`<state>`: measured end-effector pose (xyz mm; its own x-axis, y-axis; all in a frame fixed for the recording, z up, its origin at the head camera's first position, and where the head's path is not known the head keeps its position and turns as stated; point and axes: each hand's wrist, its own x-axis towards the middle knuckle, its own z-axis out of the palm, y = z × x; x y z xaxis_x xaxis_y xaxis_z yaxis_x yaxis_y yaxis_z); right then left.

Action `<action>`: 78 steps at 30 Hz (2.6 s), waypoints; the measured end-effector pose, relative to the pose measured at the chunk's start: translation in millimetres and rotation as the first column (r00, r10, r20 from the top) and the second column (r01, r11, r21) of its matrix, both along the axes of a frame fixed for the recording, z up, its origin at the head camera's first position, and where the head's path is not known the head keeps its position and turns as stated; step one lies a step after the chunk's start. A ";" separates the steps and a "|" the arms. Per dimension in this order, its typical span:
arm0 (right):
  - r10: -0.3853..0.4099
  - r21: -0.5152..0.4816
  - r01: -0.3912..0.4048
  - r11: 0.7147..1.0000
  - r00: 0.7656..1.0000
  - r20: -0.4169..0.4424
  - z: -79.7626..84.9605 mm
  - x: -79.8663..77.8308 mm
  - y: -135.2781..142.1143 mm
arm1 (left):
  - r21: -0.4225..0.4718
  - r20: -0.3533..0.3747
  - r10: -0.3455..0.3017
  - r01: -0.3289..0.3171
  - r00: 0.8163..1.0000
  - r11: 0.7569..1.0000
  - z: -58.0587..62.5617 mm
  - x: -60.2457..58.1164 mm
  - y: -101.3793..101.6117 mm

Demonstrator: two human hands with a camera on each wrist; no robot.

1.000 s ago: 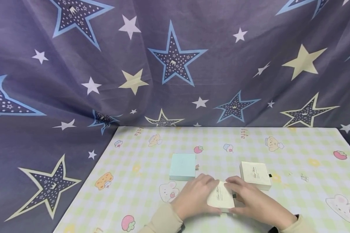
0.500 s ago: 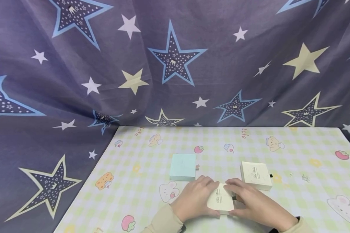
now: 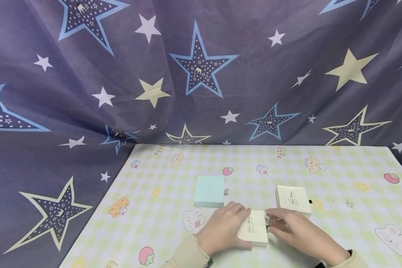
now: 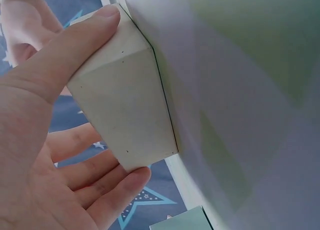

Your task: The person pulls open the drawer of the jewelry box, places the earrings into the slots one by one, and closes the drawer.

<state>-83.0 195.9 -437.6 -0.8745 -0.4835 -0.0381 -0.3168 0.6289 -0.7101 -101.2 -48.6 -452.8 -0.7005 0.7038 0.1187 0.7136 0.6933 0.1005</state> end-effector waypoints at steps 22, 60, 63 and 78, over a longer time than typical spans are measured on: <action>0.032 -0.047 -0.028 0.999 0.996 0.087 -19.4 -6.5 -0.1 | -0.025 -0.022 0.004 -0.005 1.000 1.000 -2.1 2.9 3.6; 0.111 -0.233 -0.046 0.971 0.955 0.274 -20.2 -15.1 29.7 | 0.007 -0.033 0.013 -0.012 0.999 1.000 -2.1 1.1 1.9; 0.113 -0.222 -0.053 0.974 0.957 0.268 -20.1 -14.9 34.8 | 0.005 -0.048 0.007 -0.007 0.999 1.000 -2.3 1.2 1.9; 0.066 -0.129 -0.039 0.991 0.975 0.213 -16.8 -14.5 46.7 | -0.010 -0.037 0.006 -0.007 0.999 1.000 -0.3 0.1 1.4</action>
<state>-97.5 242.6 -454.4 -0.8252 -0.5415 -0.1606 -0.1776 0.5186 -0.8364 -101.1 -47.2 -453.1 -0.7003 0.7005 0.1373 0.7122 0.6988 0.0671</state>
